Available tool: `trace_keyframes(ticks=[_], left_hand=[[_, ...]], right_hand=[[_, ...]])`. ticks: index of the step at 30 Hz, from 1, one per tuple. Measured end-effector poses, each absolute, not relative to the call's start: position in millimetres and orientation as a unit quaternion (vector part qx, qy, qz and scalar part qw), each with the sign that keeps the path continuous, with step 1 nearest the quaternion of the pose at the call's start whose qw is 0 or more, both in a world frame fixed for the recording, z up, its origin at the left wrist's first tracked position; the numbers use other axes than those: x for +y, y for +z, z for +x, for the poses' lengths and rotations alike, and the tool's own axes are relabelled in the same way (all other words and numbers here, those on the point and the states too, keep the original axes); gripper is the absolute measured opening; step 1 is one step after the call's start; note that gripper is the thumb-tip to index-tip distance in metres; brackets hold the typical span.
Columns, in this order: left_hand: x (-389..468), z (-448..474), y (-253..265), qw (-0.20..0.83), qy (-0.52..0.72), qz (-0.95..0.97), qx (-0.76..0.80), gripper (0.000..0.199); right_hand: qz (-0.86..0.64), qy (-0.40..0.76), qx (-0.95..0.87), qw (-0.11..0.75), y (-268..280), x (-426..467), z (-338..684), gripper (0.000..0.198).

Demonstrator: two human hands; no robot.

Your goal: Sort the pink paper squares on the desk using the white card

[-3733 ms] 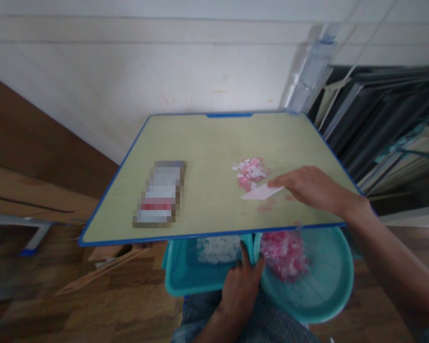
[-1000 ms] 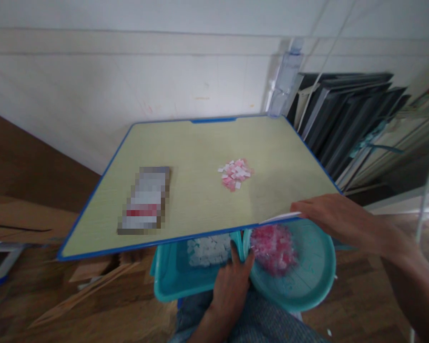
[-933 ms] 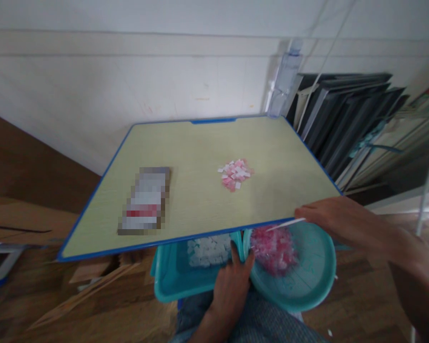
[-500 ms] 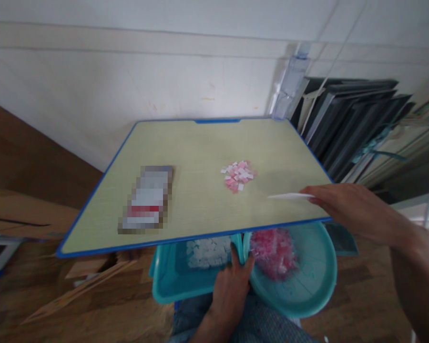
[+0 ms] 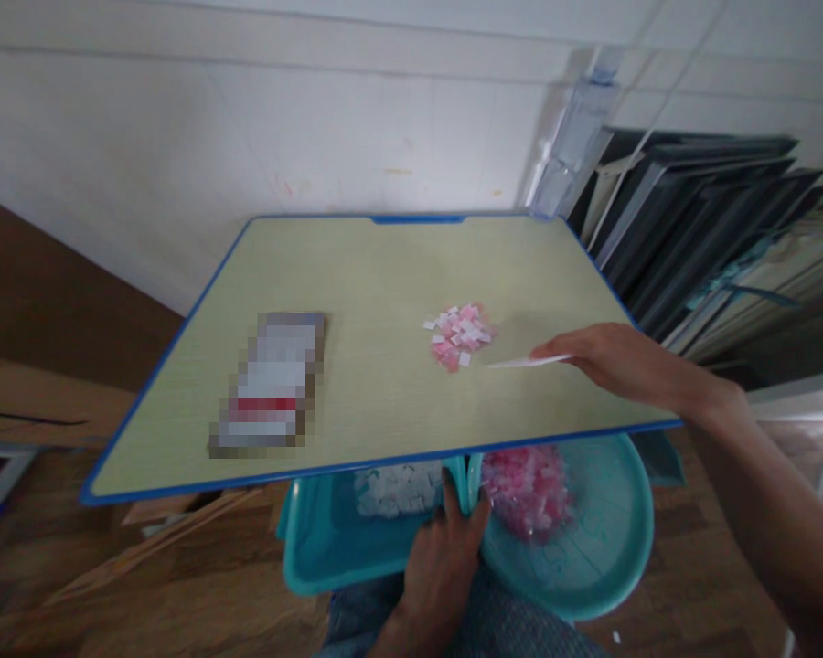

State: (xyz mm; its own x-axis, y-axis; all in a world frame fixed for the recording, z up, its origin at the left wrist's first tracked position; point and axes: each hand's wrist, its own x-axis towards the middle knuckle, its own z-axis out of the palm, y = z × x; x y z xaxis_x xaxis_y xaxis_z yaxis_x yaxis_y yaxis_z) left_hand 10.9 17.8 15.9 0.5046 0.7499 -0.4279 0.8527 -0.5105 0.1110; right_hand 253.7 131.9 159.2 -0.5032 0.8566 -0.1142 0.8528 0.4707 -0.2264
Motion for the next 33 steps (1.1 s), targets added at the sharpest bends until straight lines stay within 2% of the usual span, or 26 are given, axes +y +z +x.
trace_keyframes(ticks=[11, 21, 28, 33], left_hand=[[15, 10, 13, 0.135, -0.149, 0.861, 0.468, 0.053], [14, 9, 12, 0.126, -0.128, 0.862, 0.473, 0.056], [13, 8, 12, 0.122, -0.125, 0.865, 0.47, 0.054], [14, 8, 11, 0.118, -0.134, 0.866, 0.466, 0.053]], right_hand=[[-0.462, 0.228, -0.855, -0.066, 175, 112, 276, 0.029], [-0.488, 0.29, -0.819, -0.079, 173, 160, 282, 0.024], [-0.485, 0.399, -0.776, -0.061, 154, 166, 262, 0.031], [-0.494, 0.369, -0.784, -0.065, 158, 148, 258, 0.029]])
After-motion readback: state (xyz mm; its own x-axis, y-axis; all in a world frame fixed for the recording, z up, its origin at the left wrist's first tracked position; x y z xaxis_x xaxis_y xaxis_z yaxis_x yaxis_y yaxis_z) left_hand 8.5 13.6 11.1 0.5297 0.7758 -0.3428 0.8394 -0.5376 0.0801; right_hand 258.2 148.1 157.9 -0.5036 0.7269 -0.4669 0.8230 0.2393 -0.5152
